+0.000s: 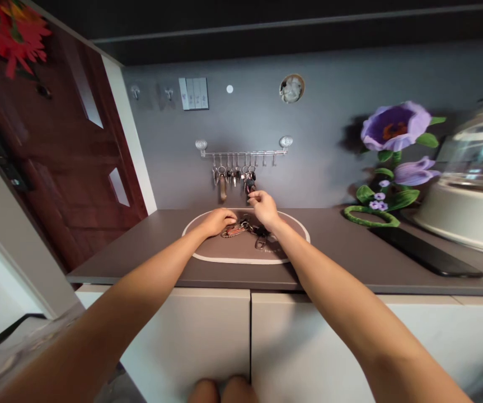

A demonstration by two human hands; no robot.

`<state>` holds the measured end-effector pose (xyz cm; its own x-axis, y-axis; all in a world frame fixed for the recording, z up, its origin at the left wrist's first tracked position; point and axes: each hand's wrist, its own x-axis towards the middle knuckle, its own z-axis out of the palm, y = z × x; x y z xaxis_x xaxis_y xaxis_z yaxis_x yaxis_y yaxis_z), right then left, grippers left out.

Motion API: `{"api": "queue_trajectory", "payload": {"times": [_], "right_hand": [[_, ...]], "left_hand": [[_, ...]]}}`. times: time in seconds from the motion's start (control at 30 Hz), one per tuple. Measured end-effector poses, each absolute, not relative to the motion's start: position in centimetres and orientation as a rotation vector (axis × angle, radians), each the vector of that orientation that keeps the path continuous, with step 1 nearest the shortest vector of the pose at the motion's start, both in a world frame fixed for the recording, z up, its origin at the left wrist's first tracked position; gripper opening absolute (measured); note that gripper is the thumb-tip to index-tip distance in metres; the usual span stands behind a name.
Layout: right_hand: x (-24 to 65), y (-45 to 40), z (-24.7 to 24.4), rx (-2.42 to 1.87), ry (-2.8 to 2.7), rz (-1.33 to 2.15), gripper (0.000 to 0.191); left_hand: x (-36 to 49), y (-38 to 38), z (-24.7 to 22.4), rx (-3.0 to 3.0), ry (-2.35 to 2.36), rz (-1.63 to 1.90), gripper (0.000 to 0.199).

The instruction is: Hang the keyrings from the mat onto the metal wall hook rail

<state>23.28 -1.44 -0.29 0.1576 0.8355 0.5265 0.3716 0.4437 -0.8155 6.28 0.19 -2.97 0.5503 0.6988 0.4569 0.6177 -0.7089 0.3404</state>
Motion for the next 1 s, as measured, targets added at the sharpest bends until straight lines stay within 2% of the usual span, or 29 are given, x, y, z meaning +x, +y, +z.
{"api": "queue_trajectory", "payload": {"times": [0.13, 0.27, 0.47, 1.0], "right_hand": [[23.50, -0.77, -0.70, -1.248, -1.664, 0.164, 0.018], [23.41, -0.79, -0.56, -1.297, -1.765, 0.036, 0.020], [23.44, -1.07, -0.73, -1.355, -1.803, -0.013, 0.019], [23.07, -1.38, -0.89, -1.373, -1.837, 0.019, 0.022]], "left_hand": [[6.29, 0.31, -3.07, 2.639, 1.164, 0.828, 0.017], [6.37, 0.36, -3.13, 2.606, 1.188, 0.836, 0.017], [6.46, 0.26, -3.01, 2.531, 1.193, 0.898, 0.021], [6.29, 0.75, -2.90, 2.119, 1.268, 1.245, 0.012]]}}
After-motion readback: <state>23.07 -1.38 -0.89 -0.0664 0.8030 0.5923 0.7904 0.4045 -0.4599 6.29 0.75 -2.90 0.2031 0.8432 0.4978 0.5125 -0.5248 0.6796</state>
